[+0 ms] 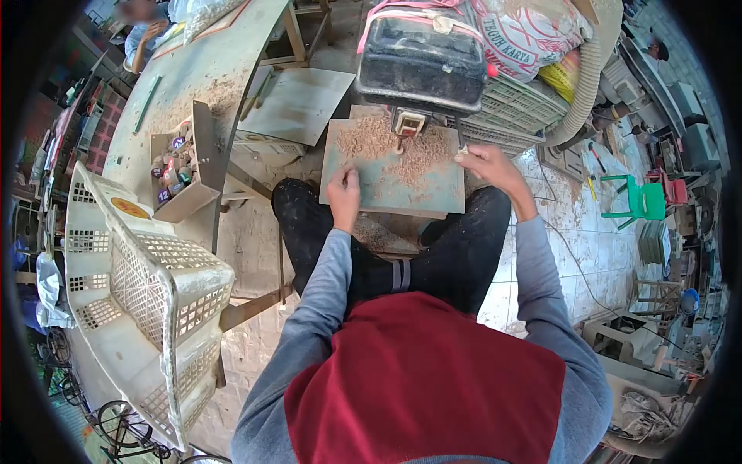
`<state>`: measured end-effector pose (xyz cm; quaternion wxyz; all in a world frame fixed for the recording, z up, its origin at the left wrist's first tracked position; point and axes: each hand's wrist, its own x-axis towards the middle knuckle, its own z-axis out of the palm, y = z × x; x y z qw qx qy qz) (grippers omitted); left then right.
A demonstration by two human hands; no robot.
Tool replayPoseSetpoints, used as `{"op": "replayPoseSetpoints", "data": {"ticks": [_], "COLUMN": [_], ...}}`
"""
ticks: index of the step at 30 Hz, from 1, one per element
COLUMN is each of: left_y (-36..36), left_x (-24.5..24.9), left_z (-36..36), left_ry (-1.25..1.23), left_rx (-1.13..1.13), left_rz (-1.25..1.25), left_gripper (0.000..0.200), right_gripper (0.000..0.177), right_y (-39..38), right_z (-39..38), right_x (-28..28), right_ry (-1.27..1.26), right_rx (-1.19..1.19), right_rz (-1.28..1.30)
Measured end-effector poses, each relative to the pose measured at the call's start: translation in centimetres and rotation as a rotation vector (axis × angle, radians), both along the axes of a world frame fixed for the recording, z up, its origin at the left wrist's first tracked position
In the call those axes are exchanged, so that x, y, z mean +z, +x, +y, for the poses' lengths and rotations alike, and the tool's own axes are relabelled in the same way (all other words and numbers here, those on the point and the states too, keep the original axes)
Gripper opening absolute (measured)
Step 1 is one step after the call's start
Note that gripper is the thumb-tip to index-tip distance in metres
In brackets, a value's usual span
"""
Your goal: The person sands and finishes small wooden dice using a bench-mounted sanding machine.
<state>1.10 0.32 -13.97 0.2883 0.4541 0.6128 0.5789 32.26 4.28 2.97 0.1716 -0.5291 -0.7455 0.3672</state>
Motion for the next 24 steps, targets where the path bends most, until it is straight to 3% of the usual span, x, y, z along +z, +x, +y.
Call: {"op": "replayPoseSetpoints", "data": {"ticks": [1,3,8,10,13,19,21,24], "left_y": [0.2,0.3,0.4,1.0,2.6,2.7,2.5,3.2], "left_x": [1.3,4.9,14.7,17.4,20.1,20.2,20.0,19.8], "left_z": [-0.1,0.3,0.0,0.0,0.0,0.7,1.1,0.6], "left_ry": [-0.008,0.12,0.213,0.404,0.446,0.449,0.437,0.432], "left_rx": [-0.004,-0.015,-0.128,-0.236,-0.247,-0.282,-0.251,-0.214], "left_rz": [-0.001,-0.18,-0.182,0.09,0.171,0.217,0.349,0.298], "left_gripper": [0.024,0.022,0.019,0.023,0.029,0.035,0.036,0.036], "right_gripper": [0.049,0.047,0.037,0.037,0.042,0.039,0.039,0.038], "right_y": [-0.3,-0.5,-1.1,-1.7,-1.9,-2.1,-2.2,-2.4], "right_z": [-1.0,-1.5,-2.0,-2.8,-3.0,-3.4,-3.4,-3.2], "right_x": [0.5,0.3,0.4,1.4,1.2,0.5,0.4,-0.1], "right_ry": [-0.083,-0.086,-0.043,-0.118,-0.132,-0.138,-0.144,-0.152], "right_rx": [-0.057,-0.087,-0.143,-0.211,-0.266,-0.303,-0.323,-0.333], "right_rz": [0.128,0.14,0.194,0.308,0.375,0.458,0.476,0.507]}}
